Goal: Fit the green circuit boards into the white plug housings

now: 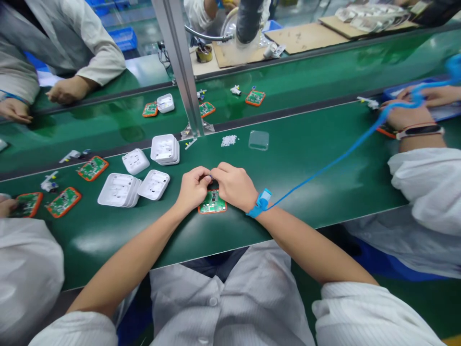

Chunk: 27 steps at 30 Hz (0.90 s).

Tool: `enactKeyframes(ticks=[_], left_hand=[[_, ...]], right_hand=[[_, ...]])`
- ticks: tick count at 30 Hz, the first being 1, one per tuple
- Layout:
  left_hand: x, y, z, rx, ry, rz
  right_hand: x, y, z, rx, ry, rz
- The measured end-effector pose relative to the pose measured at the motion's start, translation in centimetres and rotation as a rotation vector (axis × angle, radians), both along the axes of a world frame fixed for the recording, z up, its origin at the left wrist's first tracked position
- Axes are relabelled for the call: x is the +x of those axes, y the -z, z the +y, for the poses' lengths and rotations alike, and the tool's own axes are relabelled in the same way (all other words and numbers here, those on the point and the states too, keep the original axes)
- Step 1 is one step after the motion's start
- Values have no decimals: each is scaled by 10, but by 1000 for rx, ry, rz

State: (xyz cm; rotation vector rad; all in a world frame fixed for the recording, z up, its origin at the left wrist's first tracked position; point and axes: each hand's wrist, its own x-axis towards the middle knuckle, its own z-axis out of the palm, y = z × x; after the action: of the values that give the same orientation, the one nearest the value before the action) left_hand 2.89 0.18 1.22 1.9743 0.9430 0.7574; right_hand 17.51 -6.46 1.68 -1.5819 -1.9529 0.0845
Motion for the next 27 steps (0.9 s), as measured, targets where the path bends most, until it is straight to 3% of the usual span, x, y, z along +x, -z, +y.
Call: enactKeyframes(ticks=[2, 4, 7, 10, 12, 14, 17, 21, 27], left_hand=[[-3, -8, -3, 89, 22, 116], [-16, -20, -9, 243, 47, 254], [-50, -35, -23, 563, -99, 485], [-86, -34, -42, 727, -380, 714], [-101, -26, -52, 720, -443, 817], [-108, -16, -58, 684, -391, 847], [-112, -8, -57, 656, -170, 742], [-119, -11, -40, 658, 122, 580], [-124, -18, -21, 498, 295, 318]], right_hand=[[3, -5, -2, -67, 27, -67], [13, -10, -2, -145, -78, -40], [30, -13, 0, -224, -234, -94], [34, -14, -4, -218, 18, -324], [30, -17, -10, -298, 149, -383], [25, -19, -15, -404, 139, -364], [20, -22, -15, -429, 42, -362], [16, -23, -11, -371, -56, -359], [16, -18, -2, -319, -80, -210]])
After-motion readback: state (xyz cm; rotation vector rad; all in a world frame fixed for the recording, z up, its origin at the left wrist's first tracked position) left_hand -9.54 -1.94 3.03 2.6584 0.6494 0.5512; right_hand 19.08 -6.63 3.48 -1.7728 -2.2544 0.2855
